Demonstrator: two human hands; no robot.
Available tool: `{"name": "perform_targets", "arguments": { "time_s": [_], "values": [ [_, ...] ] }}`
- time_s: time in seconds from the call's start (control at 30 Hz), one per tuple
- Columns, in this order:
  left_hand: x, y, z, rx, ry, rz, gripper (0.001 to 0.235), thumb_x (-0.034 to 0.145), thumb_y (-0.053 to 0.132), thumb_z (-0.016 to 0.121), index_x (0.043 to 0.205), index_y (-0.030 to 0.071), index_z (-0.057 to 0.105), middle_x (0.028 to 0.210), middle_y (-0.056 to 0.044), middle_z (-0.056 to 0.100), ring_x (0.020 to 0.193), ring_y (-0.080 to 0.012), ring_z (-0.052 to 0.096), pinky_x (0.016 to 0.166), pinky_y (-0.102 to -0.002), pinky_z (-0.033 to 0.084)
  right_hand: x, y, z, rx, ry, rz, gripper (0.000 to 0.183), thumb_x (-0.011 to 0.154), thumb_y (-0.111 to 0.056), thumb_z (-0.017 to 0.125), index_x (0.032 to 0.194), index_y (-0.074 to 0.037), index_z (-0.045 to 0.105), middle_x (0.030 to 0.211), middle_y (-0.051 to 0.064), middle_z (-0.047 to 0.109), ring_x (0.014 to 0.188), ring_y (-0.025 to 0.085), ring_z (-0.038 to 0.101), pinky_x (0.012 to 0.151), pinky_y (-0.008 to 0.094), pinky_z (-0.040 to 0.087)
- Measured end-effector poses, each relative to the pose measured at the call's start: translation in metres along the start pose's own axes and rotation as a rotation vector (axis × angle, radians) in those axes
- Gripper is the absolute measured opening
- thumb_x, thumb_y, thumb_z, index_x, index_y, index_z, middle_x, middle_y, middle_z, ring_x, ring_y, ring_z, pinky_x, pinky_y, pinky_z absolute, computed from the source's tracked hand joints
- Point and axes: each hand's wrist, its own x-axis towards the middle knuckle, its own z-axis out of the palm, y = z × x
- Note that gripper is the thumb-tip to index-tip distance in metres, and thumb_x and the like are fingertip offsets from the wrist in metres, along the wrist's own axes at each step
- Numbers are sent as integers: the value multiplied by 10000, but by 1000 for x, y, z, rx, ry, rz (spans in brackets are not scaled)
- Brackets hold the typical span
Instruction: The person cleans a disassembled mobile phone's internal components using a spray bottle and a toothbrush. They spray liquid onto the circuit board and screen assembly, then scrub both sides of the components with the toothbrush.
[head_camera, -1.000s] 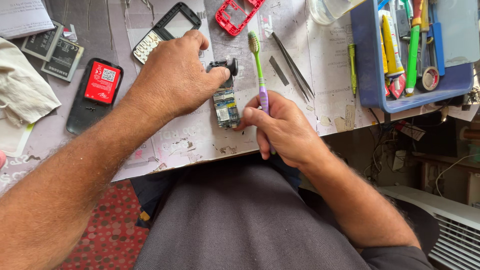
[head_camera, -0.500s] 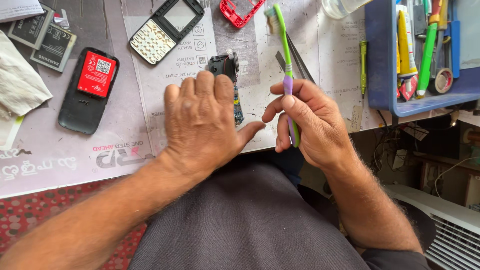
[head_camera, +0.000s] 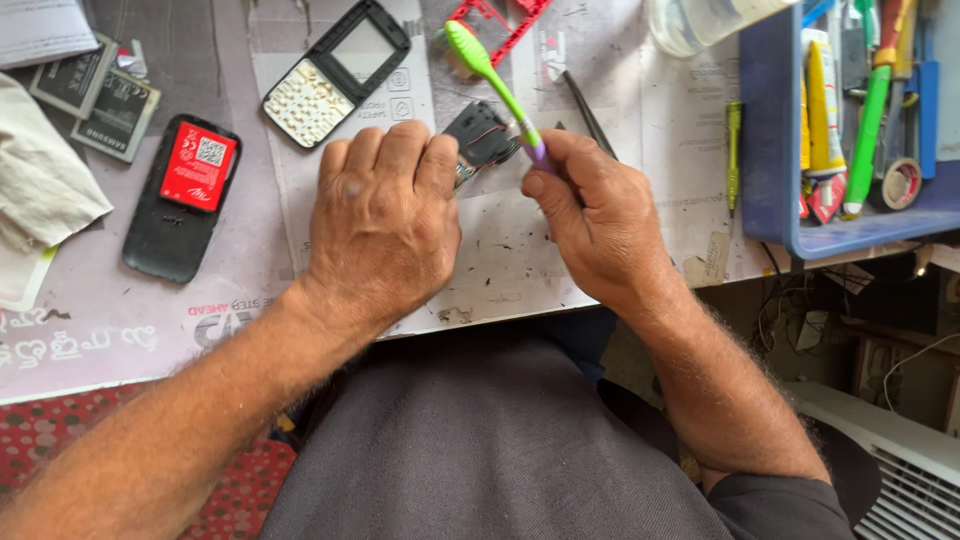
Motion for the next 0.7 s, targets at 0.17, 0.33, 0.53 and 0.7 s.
{"name": "perform_targets", "arguments": {
  "time_s": [0.17,0.33,0.53,0.7],
  "values": [
    [-3,-21,-14,-110,-29,20,416,866,329,820,1137,56,663,1076,-71,614,990,-243,585,881,-422,404,-17,-5,1,-37,69,4,429,990,-102,646,1389,0,528,832,90,732,668,155,691,620,315,539],
    [-14,-34,-27,-73,-83,-39,486,776,509,861,950,80,713,854,-38,603,837,-235,559,786,-444,359,-31,-3,5,-213,31,-224,370,991,-48,729,1346,-37,626,918,134,707,750,229,705,642,350,558],
    [-14,-36,-17,-114,-55,-17,431,787,474,869,908,92,712,814,-28,589,807,-224,571,776,-432,359,-32,-3,1,-331,-22,-226,420,963,-45,753,1361,-65,621,846,110,694,674,233,678,577,370,529],
    [-11,-37,-15,-181,-41,-17,360,779,394,864,882,95,693,816,-34,590,804,-226,583,775,-430,374,-32,-6,2,-458,-58,-245,478,946,-54,733,1404,-98,601,853,92,713,674,226,685,561,367,538]
  ]
}}
